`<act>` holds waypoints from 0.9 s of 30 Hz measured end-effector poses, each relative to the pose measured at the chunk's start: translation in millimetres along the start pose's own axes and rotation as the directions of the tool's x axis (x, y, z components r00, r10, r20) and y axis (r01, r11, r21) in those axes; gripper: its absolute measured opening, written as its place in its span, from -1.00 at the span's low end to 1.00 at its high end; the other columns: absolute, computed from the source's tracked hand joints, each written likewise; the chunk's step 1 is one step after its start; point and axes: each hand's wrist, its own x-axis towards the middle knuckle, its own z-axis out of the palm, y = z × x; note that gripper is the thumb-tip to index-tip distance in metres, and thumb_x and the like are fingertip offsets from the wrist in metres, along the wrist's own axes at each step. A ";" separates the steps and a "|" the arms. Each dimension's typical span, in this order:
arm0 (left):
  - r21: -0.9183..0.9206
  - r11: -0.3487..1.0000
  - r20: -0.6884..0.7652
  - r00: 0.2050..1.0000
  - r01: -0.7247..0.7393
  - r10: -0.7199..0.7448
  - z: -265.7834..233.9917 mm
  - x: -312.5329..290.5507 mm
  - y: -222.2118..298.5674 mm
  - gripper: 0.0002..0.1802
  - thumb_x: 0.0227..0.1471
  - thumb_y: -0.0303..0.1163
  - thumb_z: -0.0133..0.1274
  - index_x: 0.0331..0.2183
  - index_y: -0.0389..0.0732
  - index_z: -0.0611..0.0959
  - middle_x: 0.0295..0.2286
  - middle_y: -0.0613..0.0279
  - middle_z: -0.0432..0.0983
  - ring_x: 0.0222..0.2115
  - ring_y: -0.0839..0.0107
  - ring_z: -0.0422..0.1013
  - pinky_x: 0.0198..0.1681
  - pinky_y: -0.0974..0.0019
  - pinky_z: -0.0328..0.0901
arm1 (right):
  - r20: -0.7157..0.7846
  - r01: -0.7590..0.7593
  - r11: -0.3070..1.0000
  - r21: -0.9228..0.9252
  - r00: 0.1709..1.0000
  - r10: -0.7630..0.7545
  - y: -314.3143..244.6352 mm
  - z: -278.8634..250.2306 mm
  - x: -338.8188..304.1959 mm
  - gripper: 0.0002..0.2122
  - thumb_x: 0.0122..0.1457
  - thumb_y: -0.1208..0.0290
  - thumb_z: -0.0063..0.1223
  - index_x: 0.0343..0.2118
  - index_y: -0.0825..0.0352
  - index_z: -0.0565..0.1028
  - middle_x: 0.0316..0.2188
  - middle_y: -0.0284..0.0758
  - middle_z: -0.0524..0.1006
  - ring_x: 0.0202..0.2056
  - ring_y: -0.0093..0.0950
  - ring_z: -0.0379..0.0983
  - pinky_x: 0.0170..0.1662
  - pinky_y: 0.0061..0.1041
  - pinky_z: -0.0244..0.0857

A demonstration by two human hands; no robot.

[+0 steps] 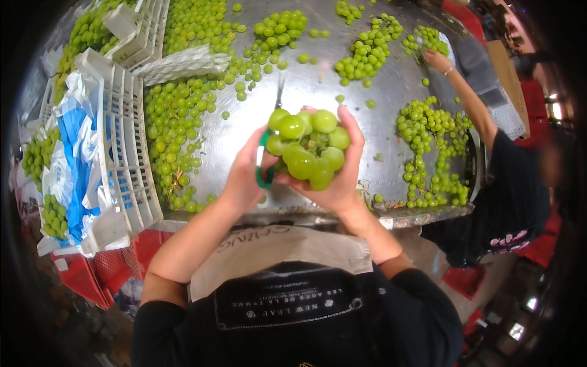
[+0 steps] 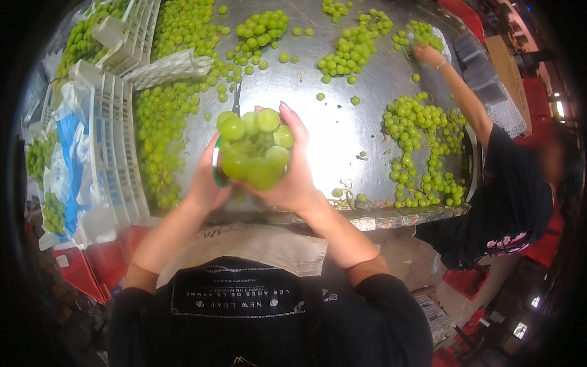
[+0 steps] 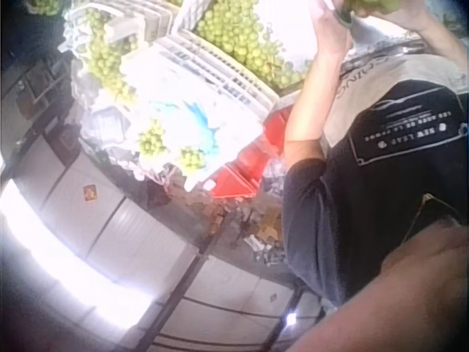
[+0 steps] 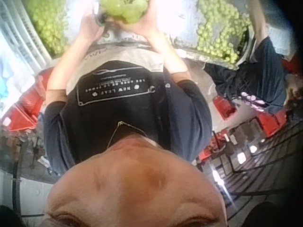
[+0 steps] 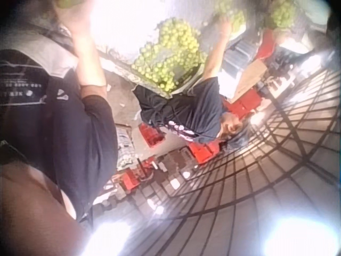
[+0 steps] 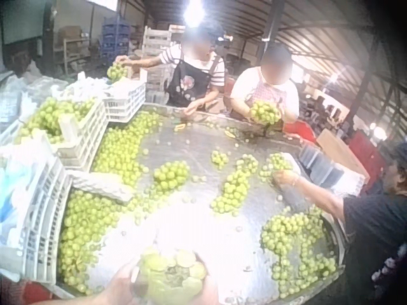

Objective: The person sorts green grapes on a metal table, using shears to trim bunches, removing individual grapes by hand, and placing the sorted bunches into plastic crates.

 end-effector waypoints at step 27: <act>0.912 -0.058 0.400 0.911 -0.407 -0.095 3.9 -47.4 119.8 -0.45 -0.29 -0.62 0.08 -0.11 -0.18 0.53 -0.25 0.08 0.51 -0.25 0.20 0.46 -0.17 0.27 0.32 | 0.243 0.208 0.937 -0.282 0.960 -0.140 8.0 -34.8 9.0 -0.33 -0.28 0.53 0.29 0.01 0.30 0.26 -0.15 -0.18 0.43 -0.15 -0.23 0.41 -0.13 -0.41 0.35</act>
